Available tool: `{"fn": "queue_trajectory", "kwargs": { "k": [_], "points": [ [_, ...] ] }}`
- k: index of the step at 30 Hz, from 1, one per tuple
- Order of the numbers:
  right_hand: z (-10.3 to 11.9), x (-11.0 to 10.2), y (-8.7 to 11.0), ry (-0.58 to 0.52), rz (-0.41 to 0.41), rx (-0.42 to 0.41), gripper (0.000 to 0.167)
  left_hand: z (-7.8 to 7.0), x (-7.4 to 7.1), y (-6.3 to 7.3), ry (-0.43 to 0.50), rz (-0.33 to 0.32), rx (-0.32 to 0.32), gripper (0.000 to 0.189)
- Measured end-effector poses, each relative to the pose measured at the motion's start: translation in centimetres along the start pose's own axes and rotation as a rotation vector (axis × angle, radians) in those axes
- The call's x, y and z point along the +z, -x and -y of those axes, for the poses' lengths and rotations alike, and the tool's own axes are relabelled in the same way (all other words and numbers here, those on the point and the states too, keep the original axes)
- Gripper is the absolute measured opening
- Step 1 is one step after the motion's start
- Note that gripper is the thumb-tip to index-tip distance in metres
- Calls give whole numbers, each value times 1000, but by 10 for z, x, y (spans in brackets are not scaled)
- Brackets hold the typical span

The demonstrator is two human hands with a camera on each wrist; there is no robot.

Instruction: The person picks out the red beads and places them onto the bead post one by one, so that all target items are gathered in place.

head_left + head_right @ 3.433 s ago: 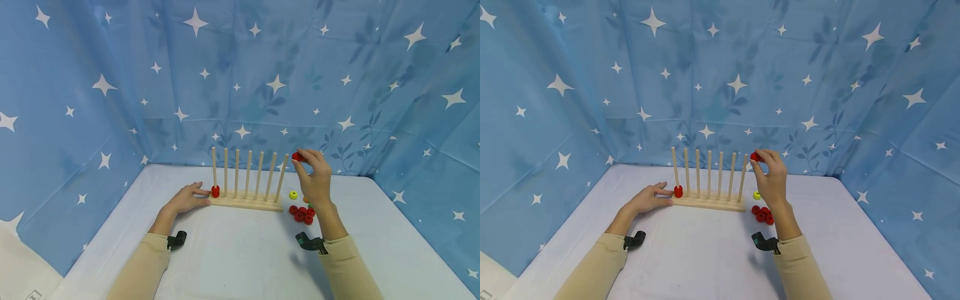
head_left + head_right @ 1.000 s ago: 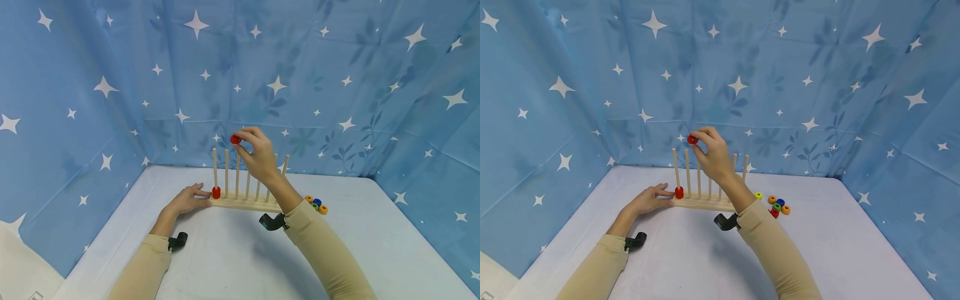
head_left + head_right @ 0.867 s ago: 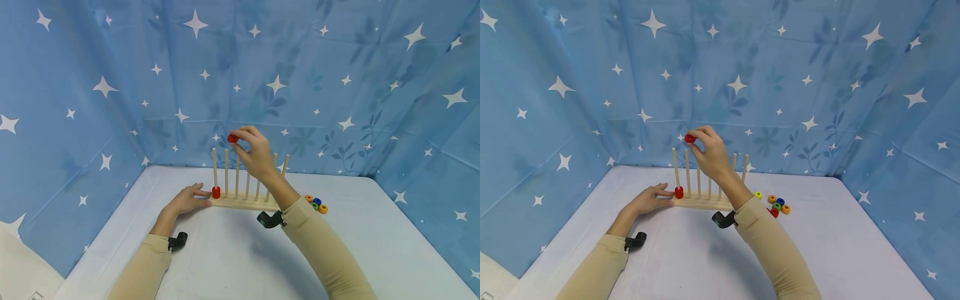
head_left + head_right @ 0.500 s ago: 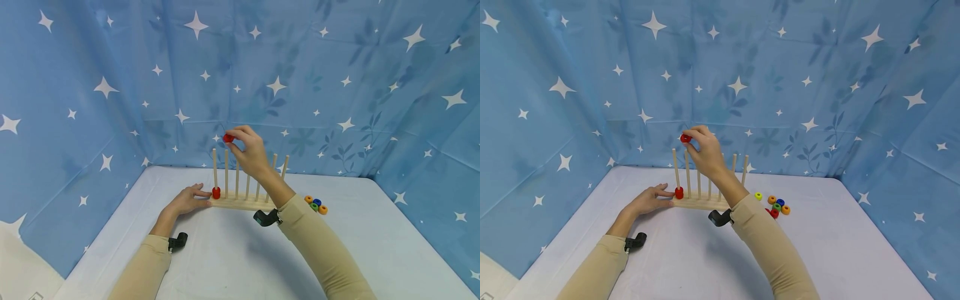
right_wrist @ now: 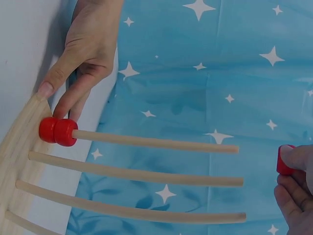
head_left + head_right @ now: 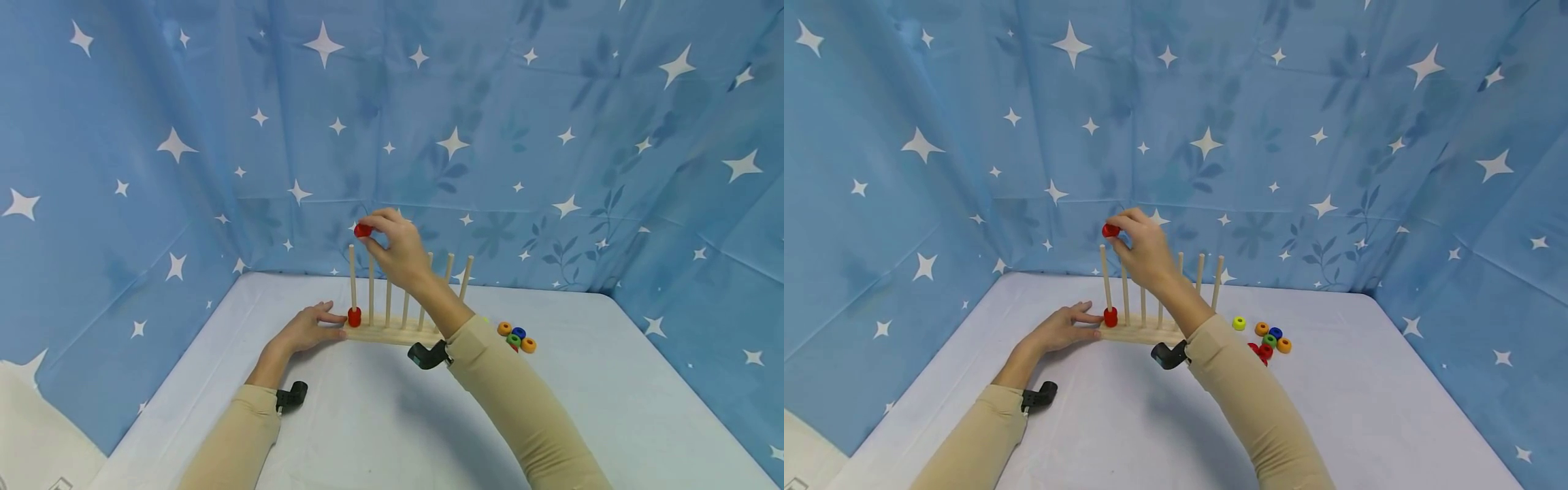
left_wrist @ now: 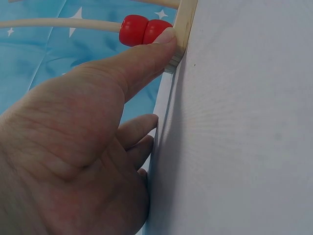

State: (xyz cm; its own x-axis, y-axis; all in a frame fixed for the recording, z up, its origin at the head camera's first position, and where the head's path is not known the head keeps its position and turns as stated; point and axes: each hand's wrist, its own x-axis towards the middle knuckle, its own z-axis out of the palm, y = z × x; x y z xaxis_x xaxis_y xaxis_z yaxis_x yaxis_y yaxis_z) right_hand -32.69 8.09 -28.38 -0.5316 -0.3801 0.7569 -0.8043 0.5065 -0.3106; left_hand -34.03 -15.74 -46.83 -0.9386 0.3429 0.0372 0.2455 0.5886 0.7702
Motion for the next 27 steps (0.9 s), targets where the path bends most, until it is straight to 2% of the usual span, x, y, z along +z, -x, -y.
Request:
{"fn": "queue_trajectory", "kwargs": {
  "k": [10,17,27],
  "points": [
    [2,5,0,26,83,38,27,0,0,0,-5,2,4,47],
    [1,12,-2,50,125,61,29,-1,0,0,0,5,-20,47],
    [3,19,-1,59,200,128,32,1,0,-1,7,4,-11,47]
  ]
}}
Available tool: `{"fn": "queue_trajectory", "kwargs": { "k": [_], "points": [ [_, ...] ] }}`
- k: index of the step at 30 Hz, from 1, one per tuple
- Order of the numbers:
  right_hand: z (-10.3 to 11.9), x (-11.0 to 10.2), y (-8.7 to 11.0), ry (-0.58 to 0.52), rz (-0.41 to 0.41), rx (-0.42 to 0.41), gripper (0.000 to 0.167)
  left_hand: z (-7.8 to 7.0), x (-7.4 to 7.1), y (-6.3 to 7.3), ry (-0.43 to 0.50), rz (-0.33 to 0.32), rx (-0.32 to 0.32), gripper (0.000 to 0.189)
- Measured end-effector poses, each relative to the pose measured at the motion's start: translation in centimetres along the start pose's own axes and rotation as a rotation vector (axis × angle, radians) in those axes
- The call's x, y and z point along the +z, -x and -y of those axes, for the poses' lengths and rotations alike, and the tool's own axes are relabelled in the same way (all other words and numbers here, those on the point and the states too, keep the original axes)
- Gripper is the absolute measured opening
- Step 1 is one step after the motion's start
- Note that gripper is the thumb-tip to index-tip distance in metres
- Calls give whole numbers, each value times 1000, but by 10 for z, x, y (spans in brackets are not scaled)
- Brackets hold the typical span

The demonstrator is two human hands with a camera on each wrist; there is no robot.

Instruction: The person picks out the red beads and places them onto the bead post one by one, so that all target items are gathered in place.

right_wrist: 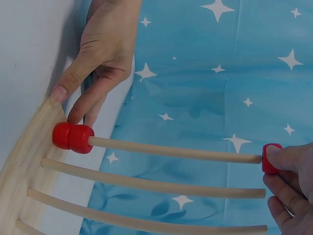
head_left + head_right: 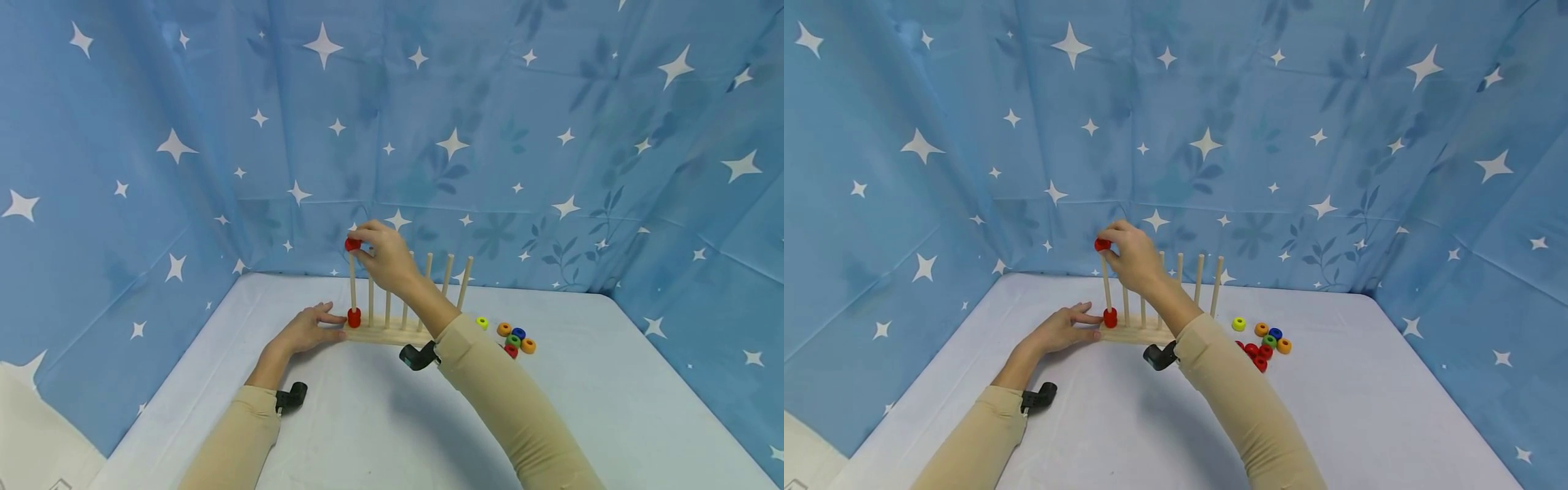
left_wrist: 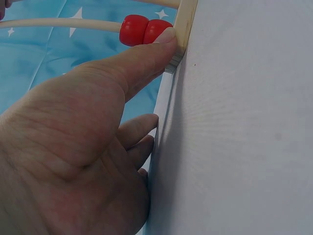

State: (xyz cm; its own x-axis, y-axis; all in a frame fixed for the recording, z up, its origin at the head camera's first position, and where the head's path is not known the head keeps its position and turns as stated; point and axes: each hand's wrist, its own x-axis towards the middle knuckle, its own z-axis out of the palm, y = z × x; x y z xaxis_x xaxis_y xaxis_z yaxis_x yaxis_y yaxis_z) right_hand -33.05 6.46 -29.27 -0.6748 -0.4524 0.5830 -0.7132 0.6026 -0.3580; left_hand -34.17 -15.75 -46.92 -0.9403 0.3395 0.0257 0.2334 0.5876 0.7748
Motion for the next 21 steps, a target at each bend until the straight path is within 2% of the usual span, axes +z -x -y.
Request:
{"fn": "queue_trajectory", "kwargs": {
  "k": [8,21],
  "points": [
    [0,2,-2,19,0,-16,30,-2,-1,0,-12,5,-5,47],
    [2,4,-2,54,1,4,31,-3,-1,1,0,-1,-14,45]
  ]
}}
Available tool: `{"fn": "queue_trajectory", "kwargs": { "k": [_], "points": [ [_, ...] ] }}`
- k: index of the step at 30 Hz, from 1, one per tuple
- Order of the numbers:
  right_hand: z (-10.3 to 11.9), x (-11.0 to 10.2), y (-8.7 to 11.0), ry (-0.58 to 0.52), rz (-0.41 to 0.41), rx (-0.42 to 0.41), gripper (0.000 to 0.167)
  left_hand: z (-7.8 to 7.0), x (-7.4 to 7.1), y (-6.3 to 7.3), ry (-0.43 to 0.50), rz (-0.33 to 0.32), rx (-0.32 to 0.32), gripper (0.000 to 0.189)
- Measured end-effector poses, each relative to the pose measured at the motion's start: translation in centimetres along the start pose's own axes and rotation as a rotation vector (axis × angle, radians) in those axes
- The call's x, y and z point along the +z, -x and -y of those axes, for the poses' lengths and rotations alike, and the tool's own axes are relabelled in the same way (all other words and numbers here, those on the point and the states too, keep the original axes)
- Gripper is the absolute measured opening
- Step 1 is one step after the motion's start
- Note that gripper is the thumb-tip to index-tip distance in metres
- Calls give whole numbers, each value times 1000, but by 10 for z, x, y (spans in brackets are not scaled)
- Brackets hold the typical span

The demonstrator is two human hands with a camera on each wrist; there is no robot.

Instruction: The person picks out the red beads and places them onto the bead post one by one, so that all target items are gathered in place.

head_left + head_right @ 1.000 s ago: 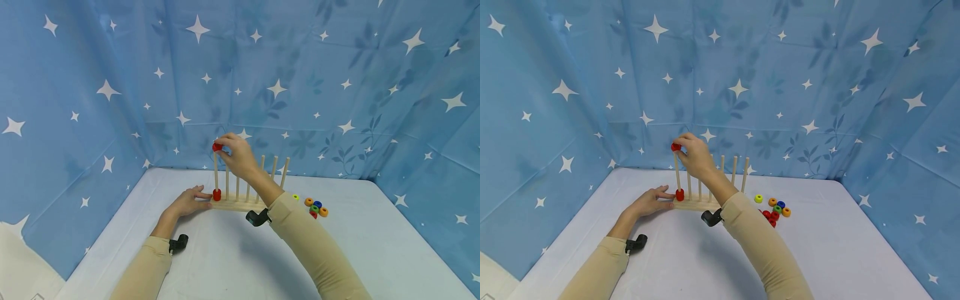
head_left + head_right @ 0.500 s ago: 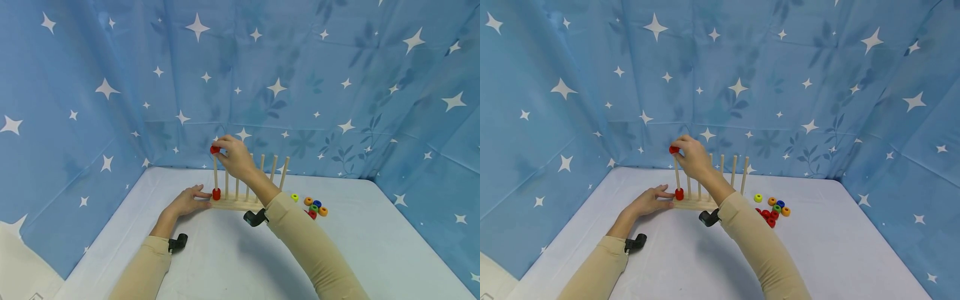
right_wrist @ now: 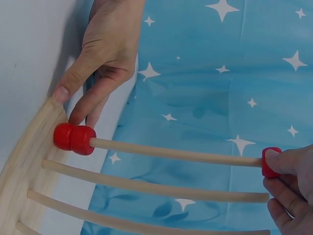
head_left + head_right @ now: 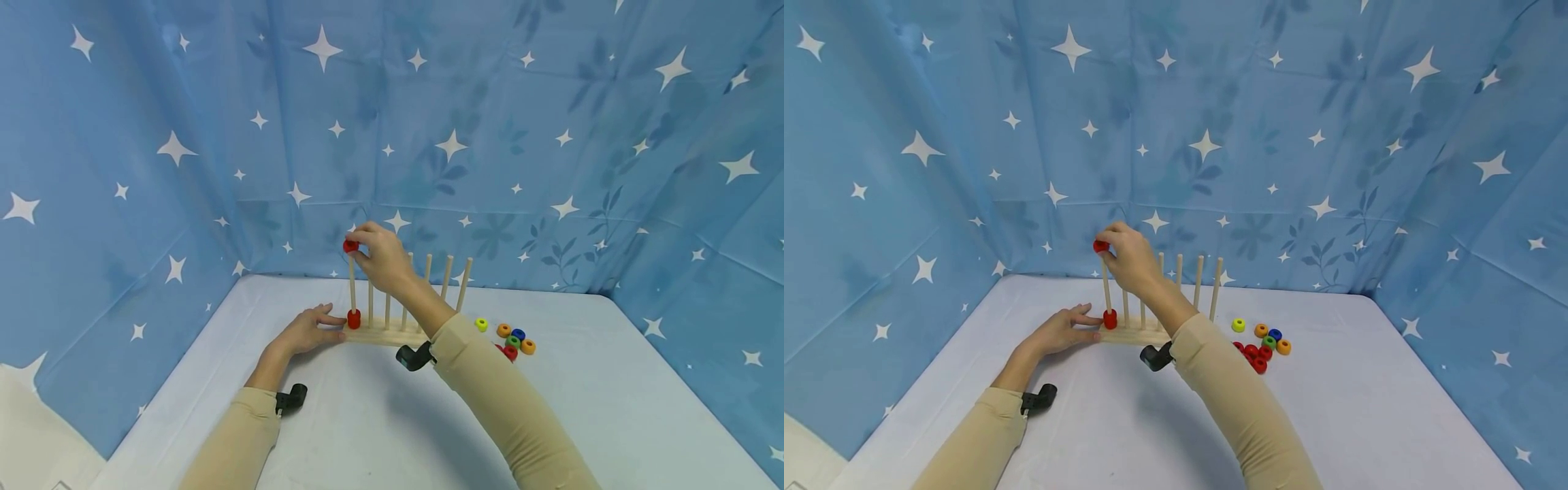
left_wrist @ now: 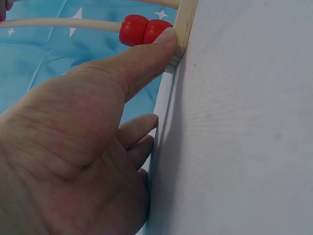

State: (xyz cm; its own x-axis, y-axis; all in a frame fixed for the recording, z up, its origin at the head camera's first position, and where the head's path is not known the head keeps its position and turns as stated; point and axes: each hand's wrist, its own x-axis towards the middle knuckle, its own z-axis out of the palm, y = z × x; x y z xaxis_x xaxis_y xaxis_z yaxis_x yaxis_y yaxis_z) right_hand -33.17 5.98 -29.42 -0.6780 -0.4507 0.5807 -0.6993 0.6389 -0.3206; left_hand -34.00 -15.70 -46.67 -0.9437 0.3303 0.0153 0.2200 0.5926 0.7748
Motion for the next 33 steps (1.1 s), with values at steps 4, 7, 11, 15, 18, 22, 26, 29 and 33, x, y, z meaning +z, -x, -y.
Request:
{"fn": "queue_trajectory", "kwargs": {
  "k": [4,7,11,15,18,22,26,29,33],
  "points": [
    [-1,1,0,14,3,-5,31,0,1,0,0,-2,-2,44],
    [-3,2,0,19,1,-11,30,0,1,0,-1,-5,1,44],
    [-4,3,0,20,-1,-18,29,0,1,0,2,-9,5,44],
    [-4,3,1,20,12,-10,29,1,2,0,5,-11,3,44],
    [-4,3,2,18,25,-1,29,2,3,-1,9,-10,1,44],
    [-4,3,2,20,29,3,28,2,2,-1,9,-7,3,45],
    [-5,1,3,-5,9,-5,26,1,1,0,-2,-6,3,44],
    [-5,-3,4,-33,-15,-20,26,-1,1,1,-8,-6,3,44],
    [-5,-11,7,-48,-72,-53,26,-3,1,2,-13,-6,6,44]
  ]
}}
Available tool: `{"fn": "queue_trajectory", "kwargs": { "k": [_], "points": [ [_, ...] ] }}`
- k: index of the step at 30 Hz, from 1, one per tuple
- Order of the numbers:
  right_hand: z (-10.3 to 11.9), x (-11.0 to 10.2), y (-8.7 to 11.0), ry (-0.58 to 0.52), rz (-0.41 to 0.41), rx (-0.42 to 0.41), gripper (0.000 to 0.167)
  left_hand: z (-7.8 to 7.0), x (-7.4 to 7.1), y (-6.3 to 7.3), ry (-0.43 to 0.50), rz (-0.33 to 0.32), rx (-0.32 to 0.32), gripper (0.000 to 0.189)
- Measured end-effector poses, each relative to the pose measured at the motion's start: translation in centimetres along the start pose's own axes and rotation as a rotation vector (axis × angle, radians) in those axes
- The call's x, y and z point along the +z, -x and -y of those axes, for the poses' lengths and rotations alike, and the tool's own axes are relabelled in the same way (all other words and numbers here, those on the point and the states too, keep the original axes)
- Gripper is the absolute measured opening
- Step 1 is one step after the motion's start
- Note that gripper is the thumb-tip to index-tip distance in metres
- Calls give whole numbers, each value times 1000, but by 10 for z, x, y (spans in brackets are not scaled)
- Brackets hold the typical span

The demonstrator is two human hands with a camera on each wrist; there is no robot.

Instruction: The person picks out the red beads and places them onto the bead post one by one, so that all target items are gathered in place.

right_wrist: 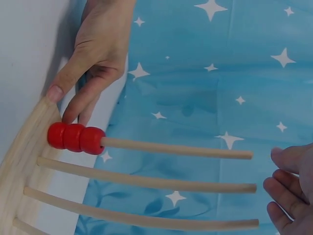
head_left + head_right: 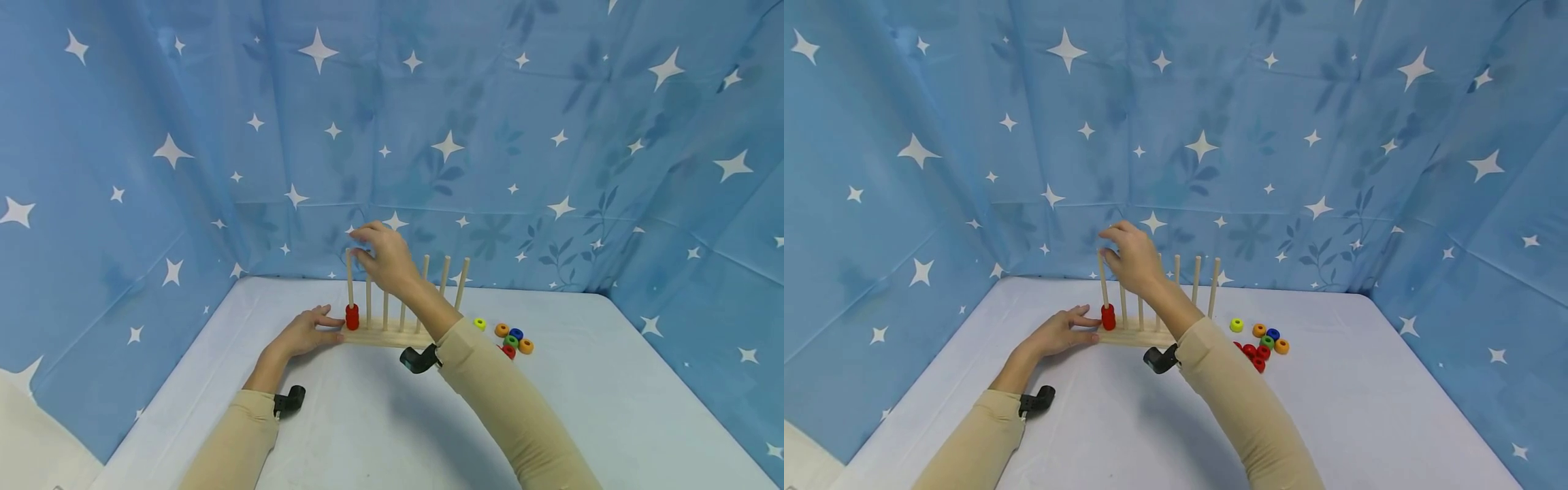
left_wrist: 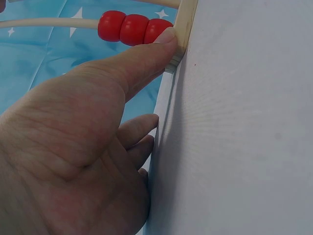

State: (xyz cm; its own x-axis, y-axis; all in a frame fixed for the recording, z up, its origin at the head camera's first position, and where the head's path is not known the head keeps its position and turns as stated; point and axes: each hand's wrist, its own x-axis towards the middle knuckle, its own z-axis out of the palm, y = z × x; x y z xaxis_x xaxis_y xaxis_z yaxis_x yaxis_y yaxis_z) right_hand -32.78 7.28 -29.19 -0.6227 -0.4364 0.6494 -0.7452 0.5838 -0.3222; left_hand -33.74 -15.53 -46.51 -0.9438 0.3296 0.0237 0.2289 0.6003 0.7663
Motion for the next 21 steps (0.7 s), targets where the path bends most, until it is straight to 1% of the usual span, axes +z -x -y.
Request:
{"fn": "queue_trajectory", "kwargs": {
  "k": [5,9,15,18,21],
  "points": [
    [1,-9,6,-51,-110,-48,26,0,0,0,-11,1,7,45],
    [0,-16,13,-93,-179,-54,27,1,0,0,-16,-1,12,45],
    [-1,-26,24,-128,-238,-72,29,0,1,0,0,0,-9,45],
    [-3,-30,30,-136,-266,-78,29,0,1,0,9,4,-7,45],
    [-5,-33,36,-151,-275,-76,30,0,2,0,15,4,-5,44]
  ]
}}
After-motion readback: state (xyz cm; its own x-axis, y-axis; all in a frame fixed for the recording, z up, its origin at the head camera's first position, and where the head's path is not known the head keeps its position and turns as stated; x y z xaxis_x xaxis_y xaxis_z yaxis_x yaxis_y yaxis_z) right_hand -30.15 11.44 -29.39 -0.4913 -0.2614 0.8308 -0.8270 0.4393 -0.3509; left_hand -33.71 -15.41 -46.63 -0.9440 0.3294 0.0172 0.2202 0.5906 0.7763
